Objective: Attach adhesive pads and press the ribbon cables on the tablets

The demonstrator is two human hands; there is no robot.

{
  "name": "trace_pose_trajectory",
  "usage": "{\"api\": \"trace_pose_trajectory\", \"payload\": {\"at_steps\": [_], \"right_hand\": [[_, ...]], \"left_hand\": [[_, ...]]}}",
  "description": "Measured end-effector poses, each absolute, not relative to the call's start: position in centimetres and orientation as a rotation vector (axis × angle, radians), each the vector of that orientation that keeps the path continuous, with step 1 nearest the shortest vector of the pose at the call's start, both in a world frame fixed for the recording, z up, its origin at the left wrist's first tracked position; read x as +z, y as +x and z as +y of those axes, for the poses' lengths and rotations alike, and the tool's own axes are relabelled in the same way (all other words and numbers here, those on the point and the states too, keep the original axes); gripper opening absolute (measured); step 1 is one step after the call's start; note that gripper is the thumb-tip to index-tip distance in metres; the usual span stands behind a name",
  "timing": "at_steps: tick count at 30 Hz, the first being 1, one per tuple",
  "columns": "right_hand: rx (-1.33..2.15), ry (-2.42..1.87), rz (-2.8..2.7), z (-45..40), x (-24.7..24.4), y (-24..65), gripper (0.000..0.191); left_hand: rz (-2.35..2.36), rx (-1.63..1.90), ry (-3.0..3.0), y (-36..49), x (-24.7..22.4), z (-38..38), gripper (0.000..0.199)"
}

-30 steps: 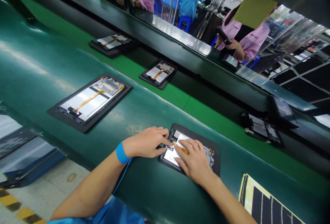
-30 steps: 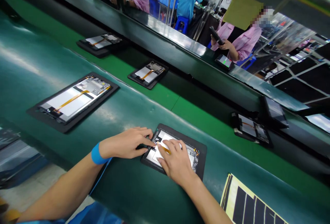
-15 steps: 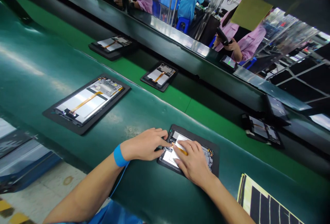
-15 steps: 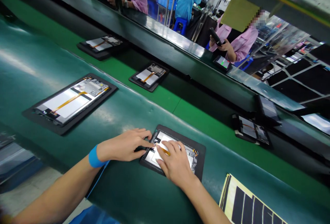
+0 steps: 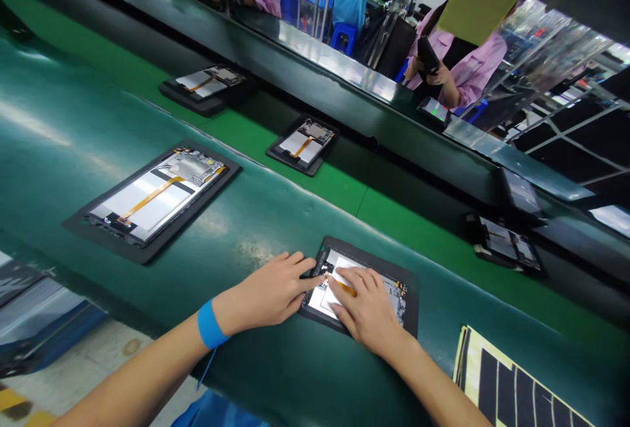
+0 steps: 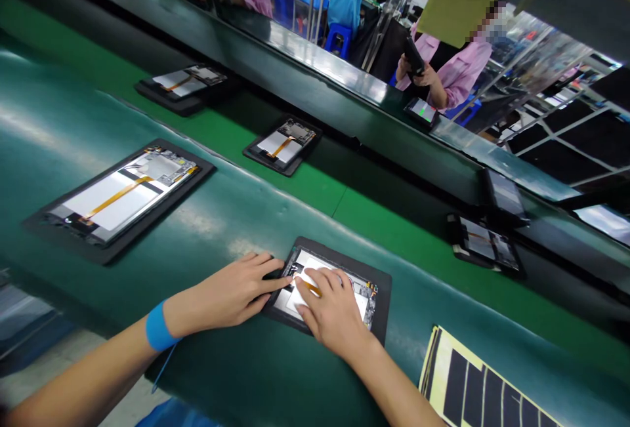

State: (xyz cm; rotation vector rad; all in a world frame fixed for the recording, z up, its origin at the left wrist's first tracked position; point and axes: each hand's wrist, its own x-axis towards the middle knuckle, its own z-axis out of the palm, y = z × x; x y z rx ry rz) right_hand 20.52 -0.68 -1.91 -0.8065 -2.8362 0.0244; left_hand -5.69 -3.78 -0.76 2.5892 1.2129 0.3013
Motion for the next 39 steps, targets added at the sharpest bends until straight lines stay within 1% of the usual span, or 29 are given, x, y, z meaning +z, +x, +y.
{"api": "trace_pose_trajectory", "payload": {"at_steps": [6,10,14,18,20,24,28,33,39], "right_hand": [[0.036,-0.801,-2.827,-0.7,-2.0,20.4,0.038],[0.057,-0.802,-2.802,-0.6,-1.7,20.3,0.038],[0.239,-0.793,-2.704,-0.4,-1.4,20.5,0.035],[0.369,-0.867,-2.494,0.1,-1.1,20.8,0.028],[0.366,-0.902,-2.404,0.5,-0.7,20.7,0.024],[0.377,-0.906,-2.311,0.9,0.6,20.0,0.014],[0.395,-0.89,-2.308,1.0,1.7,18.7,0.011],[0.41,-0.894,-2.336,1.1,1.9,17.3,0.005],[0.27,-0.844,-2.341,1.4,1.8,16.8,0.005]], "left_hand": [[1.234,0.189,2.734,-5.0,-1.0,-4.2,0.052],[1.222,0.227,2.687,-5.1,-1.3,-4.0,0.052],[1.247,0.418,2.4,-5.5,-1.5,-3.5,0.051],[1.117,0.632,1.988,-5.5,-0.6,-2.6,0.051],[1.028,0.676,1.824,-5.1,0.2,-2.1,0.048],[0.875,0.655,1.588,-4.3,1.2,-1.2,0.036],[0.778,0.672,1.574,-4.0,0.8,-1.0,0.029],[0.756,0.714,1.629,-4.2,0.3,-1.1,0.029],[0.797,0.746,1.679,-4.4,0.6,-1.3,0.033]]}}
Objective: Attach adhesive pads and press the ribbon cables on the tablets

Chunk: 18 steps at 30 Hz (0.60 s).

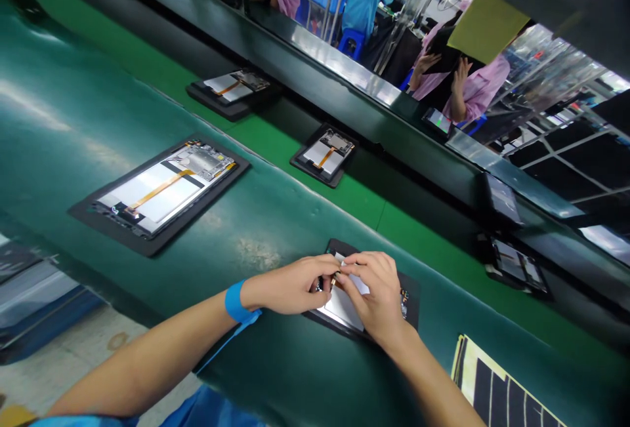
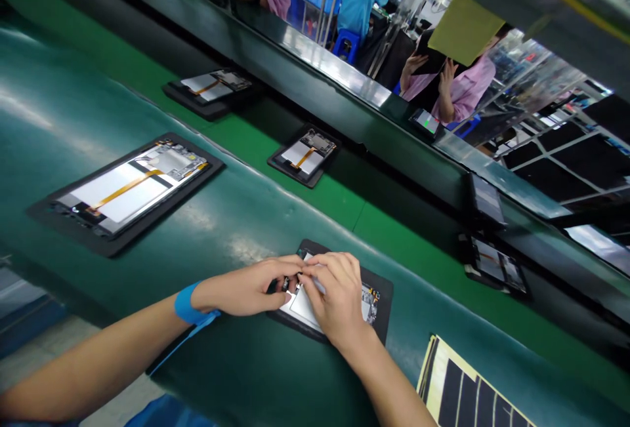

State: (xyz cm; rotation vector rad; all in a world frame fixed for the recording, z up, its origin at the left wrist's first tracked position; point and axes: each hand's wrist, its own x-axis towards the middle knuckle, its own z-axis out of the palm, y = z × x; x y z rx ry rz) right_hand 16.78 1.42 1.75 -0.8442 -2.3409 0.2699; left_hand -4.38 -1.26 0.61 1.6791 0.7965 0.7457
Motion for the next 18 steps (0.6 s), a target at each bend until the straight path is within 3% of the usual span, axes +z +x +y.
{"api": "trace_pose_trajectory", "payload": {"at_steps": [8,18], "right_hand": [[0.236,-0.867,-2.321,1.31,1.9,16.5,0.004],[0.241,-0.858,-2.306,1.08,1.76,16.86,0.005]], "left_hand": [[0.816,0.786,1.76,-4.38,0.2,-1.51,0.028],[0.794,0.79,1.721,-4.49,0.77,-1.63,0.039]]}}
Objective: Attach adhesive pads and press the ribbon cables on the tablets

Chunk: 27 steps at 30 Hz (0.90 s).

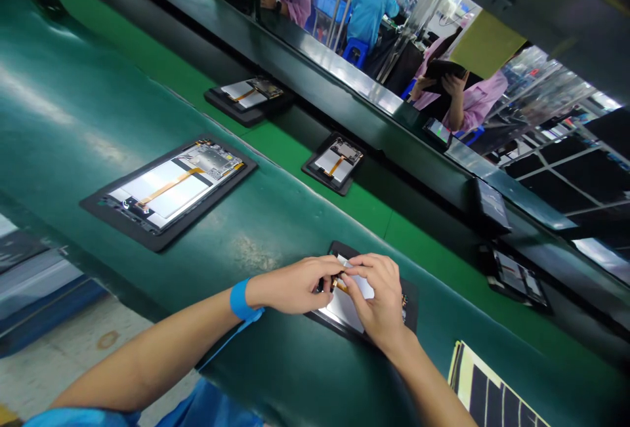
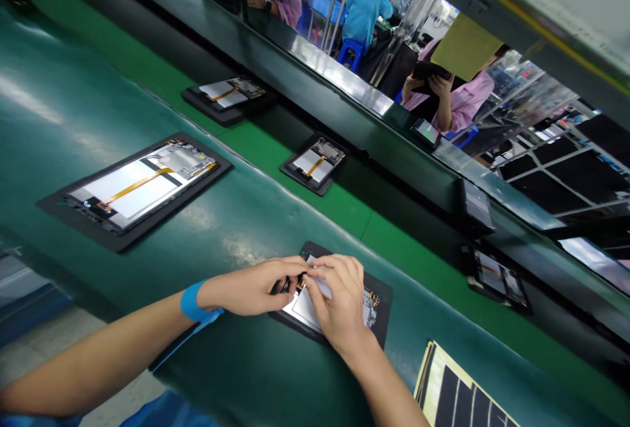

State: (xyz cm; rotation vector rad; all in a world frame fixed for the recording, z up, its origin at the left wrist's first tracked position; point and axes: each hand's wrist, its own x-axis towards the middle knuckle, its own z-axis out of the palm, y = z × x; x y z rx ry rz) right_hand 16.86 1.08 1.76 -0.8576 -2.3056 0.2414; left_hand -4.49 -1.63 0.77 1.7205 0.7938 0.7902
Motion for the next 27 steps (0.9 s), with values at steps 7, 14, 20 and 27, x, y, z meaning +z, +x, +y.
{"api": "trace_pose_trajectory", "payload": {"at_steps": [7,14,20,27], "right_hand": [[0.186,-0.846,-2.292,1.23,1.78,16.55,0.006],[0.165,-0.869,-2.316,1.21,2.0,16.11,0.007],[0.009,-0.845,-2.315,1.17,2.17,15.97,0.008],[-0.202,-0.783,-2.289,1.05,1.52,16.51,0.009]], "left_hand": [[0.778,0.803,1.726,-4.54,0.66,-1.7,0.04],[0.779,0.839,1.666,-4.44,0.54,-1.66,0.025],[0.603,0.769,1.358,-4.24,0.79,-1.68,0.028],[0.445,0.711,1.046,-3.78,0.47,-1.97,0.054]]}}
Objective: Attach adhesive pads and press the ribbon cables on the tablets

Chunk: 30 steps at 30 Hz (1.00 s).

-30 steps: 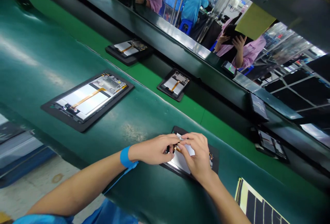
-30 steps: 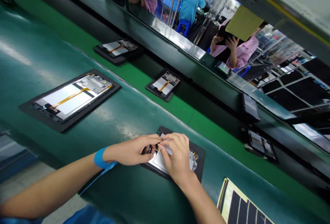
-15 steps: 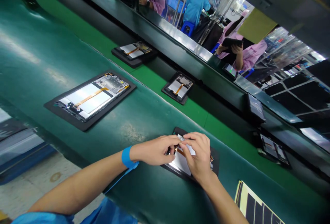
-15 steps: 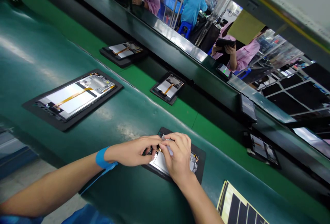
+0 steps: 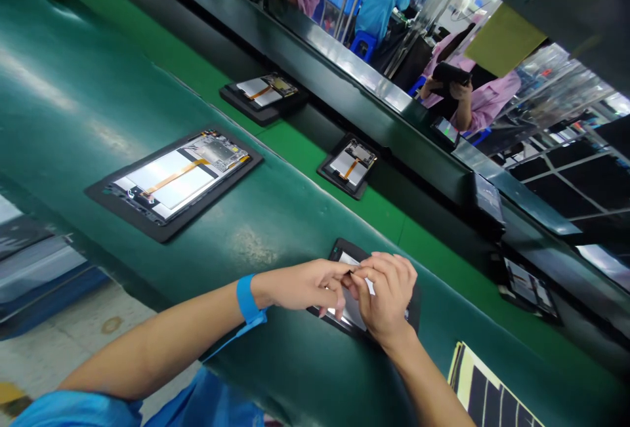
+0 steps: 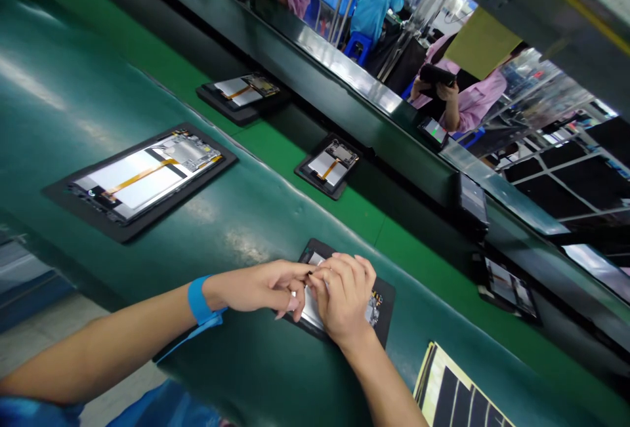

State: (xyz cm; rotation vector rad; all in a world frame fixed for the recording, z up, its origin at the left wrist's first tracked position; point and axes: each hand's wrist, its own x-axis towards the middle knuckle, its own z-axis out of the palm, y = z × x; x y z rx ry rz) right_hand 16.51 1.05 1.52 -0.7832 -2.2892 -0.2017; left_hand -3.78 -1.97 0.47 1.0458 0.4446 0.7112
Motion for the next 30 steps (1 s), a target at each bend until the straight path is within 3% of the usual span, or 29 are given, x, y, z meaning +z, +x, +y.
{"api": "trace_pose_trajectory", "payload": {"at_steps": [6,12,16,24,30], "right_hand": [[-0.054,-0.853,-2.214,1.3,2.0,17.1,0.008],[0.386,-1.064,-2.223,0.9,1.2,17.6,0.009],[0.547,-1.115,-2.343,-0.7,-0.8,17.9,0.014],[0.453,-1.234,-2.428,-1.2,-2.1,17.6,0.017],[0.416,-1.317,-2.349,-0.9,-2.7,17.3,0.021]], "left_hand": [[0.534,0.785,0.946,-3.7,-0.4,-1.5,0.074],[1.113,1.003,1.532,-5.9,0.3,-1.0,0.044],[1.312,0.835,2.139,-7.2,0.4,-1.1,0.034],[1.221,0.506,2.334,-7.6,-0.4,-1.5,0.033],[1.118,0.582,2.339,-7.5,-0.2,-2.0,0.032]]}}
